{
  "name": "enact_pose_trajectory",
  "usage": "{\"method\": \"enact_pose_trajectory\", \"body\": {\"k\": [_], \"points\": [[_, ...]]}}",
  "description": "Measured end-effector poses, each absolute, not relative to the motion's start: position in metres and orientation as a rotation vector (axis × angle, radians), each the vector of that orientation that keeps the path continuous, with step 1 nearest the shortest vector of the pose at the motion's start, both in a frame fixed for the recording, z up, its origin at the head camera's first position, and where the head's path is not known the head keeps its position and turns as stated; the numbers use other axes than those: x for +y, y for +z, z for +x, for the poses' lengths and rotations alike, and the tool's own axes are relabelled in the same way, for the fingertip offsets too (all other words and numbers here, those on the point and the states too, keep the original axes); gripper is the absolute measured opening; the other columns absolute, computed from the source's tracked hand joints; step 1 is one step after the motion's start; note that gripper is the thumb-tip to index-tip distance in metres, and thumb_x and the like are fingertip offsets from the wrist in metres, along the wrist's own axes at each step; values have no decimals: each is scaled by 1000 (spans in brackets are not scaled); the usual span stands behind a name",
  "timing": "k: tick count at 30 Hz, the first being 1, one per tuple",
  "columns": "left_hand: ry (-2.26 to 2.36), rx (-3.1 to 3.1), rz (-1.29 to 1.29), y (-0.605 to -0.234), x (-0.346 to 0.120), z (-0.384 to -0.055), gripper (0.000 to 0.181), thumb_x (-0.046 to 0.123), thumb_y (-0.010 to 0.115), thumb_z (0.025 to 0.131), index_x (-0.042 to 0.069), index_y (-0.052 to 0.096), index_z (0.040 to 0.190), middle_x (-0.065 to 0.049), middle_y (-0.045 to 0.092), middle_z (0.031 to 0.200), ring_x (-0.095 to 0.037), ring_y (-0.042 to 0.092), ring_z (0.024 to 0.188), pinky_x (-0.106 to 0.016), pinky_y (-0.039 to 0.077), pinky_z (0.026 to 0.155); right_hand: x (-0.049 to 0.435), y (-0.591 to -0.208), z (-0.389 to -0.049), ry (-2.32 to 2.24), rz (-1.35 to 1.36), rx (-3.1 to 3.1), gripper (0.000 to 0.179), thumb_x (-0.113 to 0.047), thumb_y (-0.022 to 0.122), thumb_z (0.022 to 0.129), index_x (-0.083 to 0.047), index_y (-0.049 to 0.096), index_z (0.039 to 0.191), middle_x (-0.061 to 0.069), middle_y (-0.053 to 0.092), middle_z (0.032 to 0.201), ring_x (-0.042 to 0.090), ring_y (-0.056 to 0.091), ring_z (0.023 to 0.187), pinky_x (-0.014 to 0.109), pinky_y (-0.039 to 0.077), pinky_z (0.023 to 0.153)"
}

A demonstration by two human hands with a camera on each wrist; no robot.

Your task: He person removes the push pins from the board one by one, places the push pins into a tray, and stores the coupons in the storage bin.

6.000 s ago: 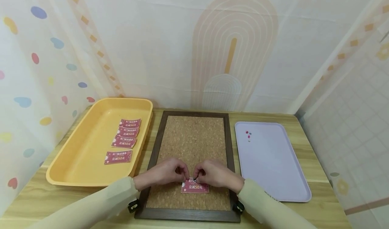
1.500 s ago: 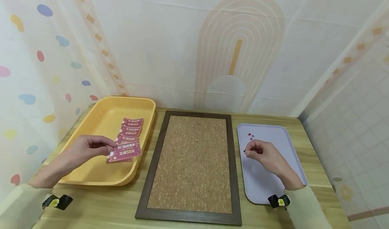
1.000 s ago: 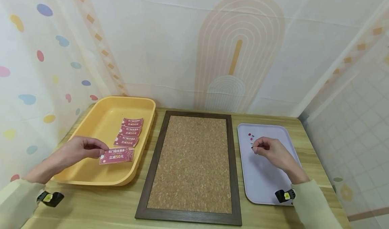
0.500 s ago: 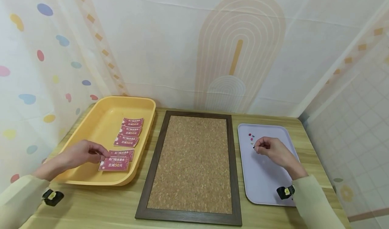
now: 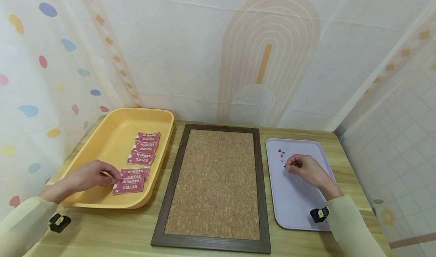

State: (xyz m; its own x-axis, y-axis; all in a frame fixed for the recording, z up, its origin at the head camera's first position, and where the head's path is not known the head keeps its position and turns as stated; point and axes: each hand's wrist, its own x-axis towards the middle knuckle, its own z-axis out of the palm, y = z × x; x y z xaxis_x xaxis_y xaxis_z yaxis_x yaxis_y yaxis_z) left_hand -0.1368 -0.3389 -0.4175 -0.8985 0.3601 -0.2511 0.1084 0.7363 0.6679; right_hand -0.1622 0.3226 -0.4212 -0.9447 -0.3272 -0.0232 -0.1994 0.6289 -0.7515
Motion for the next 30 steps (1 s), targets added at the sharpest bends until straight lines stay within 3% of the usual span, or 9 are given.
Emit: {"method": "enact_pose_trajectory", "body": {"k": [8, 19, 30], "points": [[961, 2705, 430, -408, -342, -132, 14, -6, 66, 92, -2, 75, 101, -12, 73, 101, -14, 62, 83, -26, 54, 69, 324, -427, -170, -1155, -465, 2747, 2, 4, 66, 97, 4, 67, 96, 7, 65, 88, 9, 54, 78, 24, 48, 69], [910, 2910, 402, -383, -318, -123, 12, 6, 72, 94, 7, 77, 105, -11, 74, 108, -26, 71, 94, -26, 54, 73, 318, -436, -181, -960, -427, 2828, 5, 4, 70, 91, -1, 69, 89, 4, 66, 85, 16, 55, 80, 25, 46, 69], [993, 2943, 374, -372, -287, -113, 12, 10, 72, 96, 9, 78, 107, -8, 74, 110, -26, 70, 98, -35, 59, 81, 317, -433, -181, -928, -467, 2822, 5, 2, 70, 93, -1, 72, 94, 5, 70, 91, 18, 57, 85, 28, 48, 73]]}}
